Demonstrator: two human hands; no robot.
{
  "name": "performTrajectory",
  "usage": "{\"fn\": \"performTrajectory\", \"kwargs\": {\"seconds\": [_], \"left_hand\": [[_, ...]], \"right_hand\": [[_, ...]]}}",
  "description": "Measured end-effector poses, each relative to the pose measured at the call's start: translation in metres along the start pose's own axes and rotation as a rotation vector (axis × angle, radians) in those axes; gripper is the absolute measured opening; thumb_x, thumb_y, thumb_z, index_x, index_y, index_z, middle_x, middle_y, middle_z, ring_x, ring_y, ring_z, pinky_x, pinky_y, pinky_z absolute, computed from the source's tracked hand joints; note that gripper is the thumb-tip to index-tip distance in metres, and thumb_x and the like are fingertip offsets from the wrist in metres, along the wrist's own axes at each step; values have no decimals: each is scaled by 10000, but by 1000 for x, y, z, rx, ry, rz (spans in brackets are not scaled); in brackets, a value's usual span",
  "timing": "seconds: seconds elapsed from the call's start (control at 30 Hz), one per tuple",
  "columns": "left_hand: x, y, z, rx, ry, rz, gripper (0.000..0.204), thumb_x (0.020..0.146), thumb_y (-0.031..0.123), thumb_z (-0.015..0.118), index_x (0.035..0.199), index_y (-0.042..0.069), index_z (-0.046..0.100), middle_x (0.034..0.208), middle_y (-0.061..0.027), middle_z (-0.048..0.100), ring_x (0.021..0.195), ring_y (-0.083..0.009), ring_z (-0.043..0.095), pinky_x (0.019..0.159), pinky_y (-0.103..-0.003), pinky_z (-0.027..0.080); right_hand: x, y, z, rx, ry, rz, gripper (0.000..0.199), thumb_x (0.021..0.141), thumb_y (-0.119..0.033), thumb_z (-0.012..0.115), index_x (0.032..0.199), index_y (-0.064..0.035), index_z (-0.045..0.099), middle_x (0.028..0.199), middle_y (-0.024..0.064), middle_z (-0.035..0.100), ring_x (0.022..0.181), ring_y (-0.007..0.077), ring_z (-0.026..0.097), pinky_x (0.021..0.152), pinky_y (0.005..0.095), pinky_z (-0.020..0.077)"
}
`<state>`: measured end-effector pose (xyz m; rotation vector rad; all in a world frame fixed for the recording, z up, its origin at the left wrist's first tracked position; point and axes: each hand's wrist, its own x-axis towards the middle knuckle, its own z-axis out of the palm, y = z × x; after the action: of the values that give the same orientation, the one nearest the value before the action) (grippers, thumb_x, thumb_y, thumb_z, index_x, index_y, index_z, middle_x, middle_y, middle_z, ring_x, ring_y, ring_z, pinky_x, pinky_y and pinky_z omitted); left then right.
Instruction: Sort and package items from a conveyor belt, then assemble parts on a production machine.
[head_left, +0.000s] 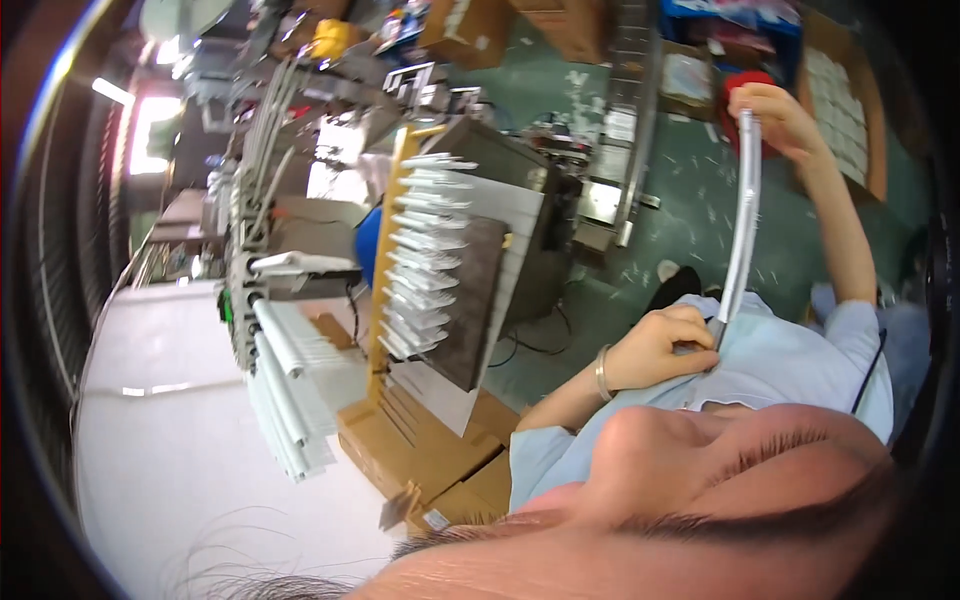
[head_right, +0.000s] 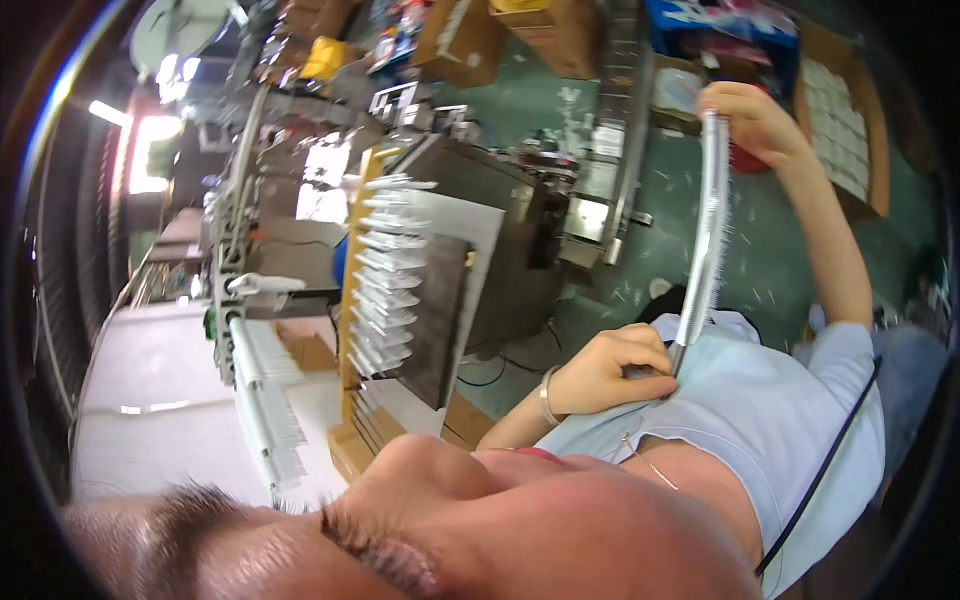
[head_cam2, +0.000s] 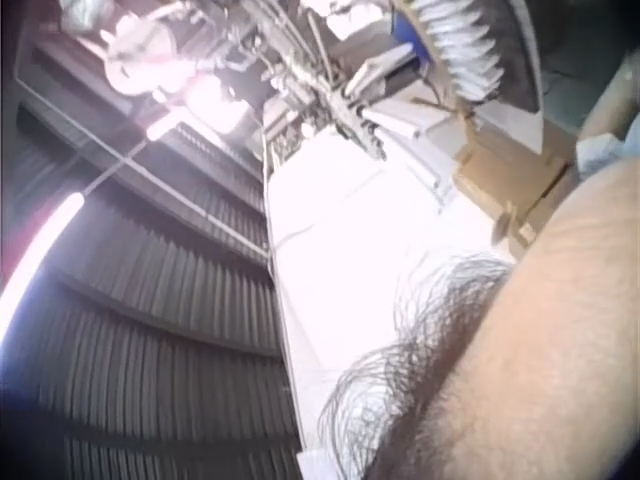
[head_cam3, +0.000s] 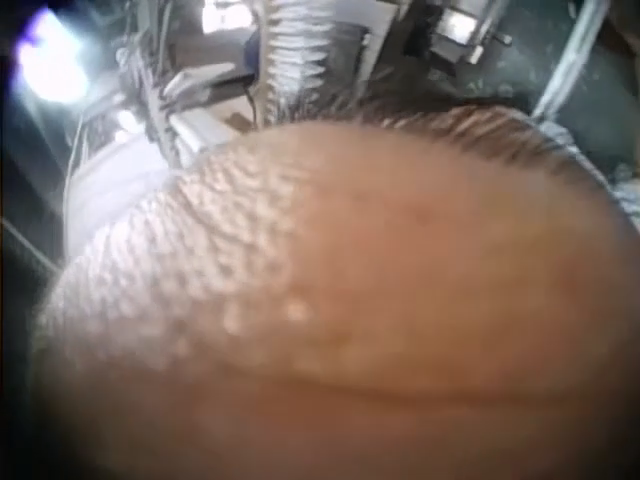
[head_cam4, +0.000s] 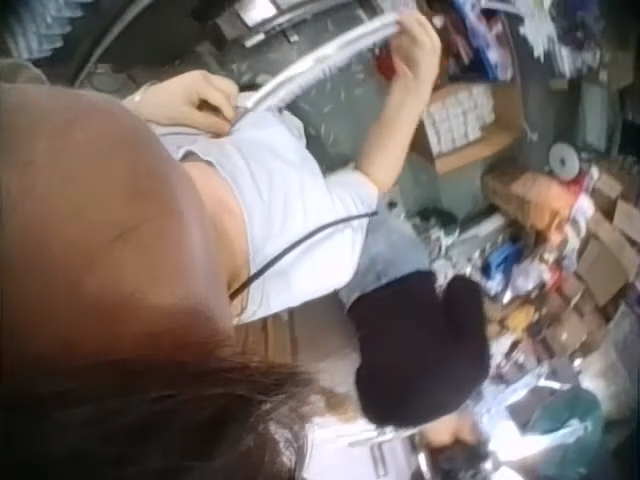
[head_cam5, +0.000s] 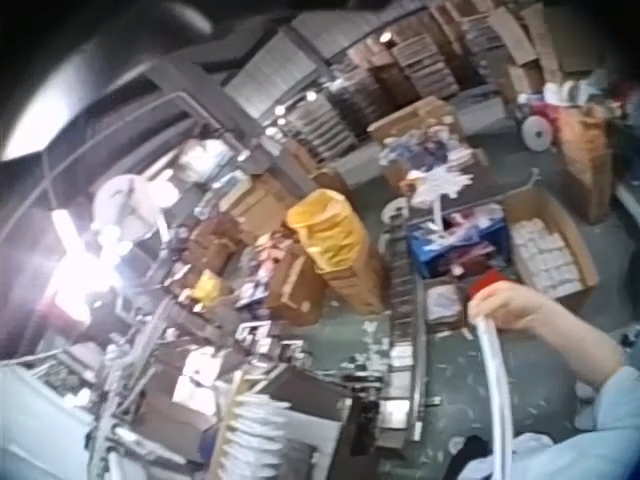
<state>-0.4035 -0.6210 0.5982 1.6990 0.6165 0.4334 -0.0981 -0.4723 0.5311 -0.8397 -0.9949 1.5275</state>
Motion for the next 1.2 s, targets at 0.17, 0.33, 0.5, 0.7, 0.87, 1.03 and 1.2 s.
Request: {"fn": "performTrajectory", "kwargs": {"seconds": [0.17, 0.33, 0.5, 0.7, 0.87, 1.03, 1.2], "left_hand": [[6, 9, -36, 287, 358, -7, 76, 789, 58, 645, 840, 3, 636, 723, -92, 555, 661, -216, 528, 613, -290, 434], [3, 36, -105, 731, 872, -53, 103, 851, 42, 549, 894, -10, 627, 753, -95, 571, 667, -203, 551, 614, -280, 439], [13, 61, -156, 697, 1245, -20, 145, 866, 30, 543, 981, -16, 619, 796, -89, 567, 697, -157, 536, 628, -263, 421], [23, 64, -183, 484, 1567, 85, 183, 888, 47, 535, 1036, -21, 618, 802, -46, 582, 734, -101, 542, 676, -225, 436], [39, 88, -194, 431, 1719, 168, 199, 888, 58, 546, 1056, -20, 618, 807, -37, 574, 749, -99, 543, 689, -213, 438], [38, 101, -224, 916, 1823, 221, 221, 875, 49, 552, 1081, 29, 628, 855, -43, 525, 768, -108, 510, 691, -224, 426], [15, 97, -245, 1238, 1873, 61, 270, 865, 11, 512, 1092, 78, 643, 935, -52, 449, 797, -121, 449, 719, -249, 406]], "right_hand": [[39, -53, -6, -77, -59, -278, 172, 855, -212, 586, 877, -42, 600, 850, 17, 548, 753, 90, 517, 674, 219, 402], [90, -115, 49, -202, -109, -548, 206, 888, -208, 563, 961, -18, 596, 869, 61, 579, 735, 138, 544, 682, 244, 426], [145, -136, 75, -256, -308, -592, 245, 889, -184, 569, 1041, 7, 594, 879, 113, 629, 718, 202, 584, 687, 279, 461], [229, -137, 87, -189, -668, -404, 194, 912, -192, 526, 960, -22, 607, 871, 26, 543, 760, 89, 510, 694, 215, 397], [255, -143, 94, -160, -885, -581, 209, 910, -164, 531, 1027, -9, 608, 878, 39, 554, 771, 102, 518, 681, 225, 404], [253, -146, 107, -152, -730, -856, 231, 899, -176, 555, 1042, -3, 608, 843, 49, 567, 756, 121, 518, 660, 237, 396], [235, -151, 148, -227, -756, -1000, 235, 886, -188, 575, 1038, -13, 614, 840, 46, 584, 761, 134, 529, 678, 256, 382]]}}
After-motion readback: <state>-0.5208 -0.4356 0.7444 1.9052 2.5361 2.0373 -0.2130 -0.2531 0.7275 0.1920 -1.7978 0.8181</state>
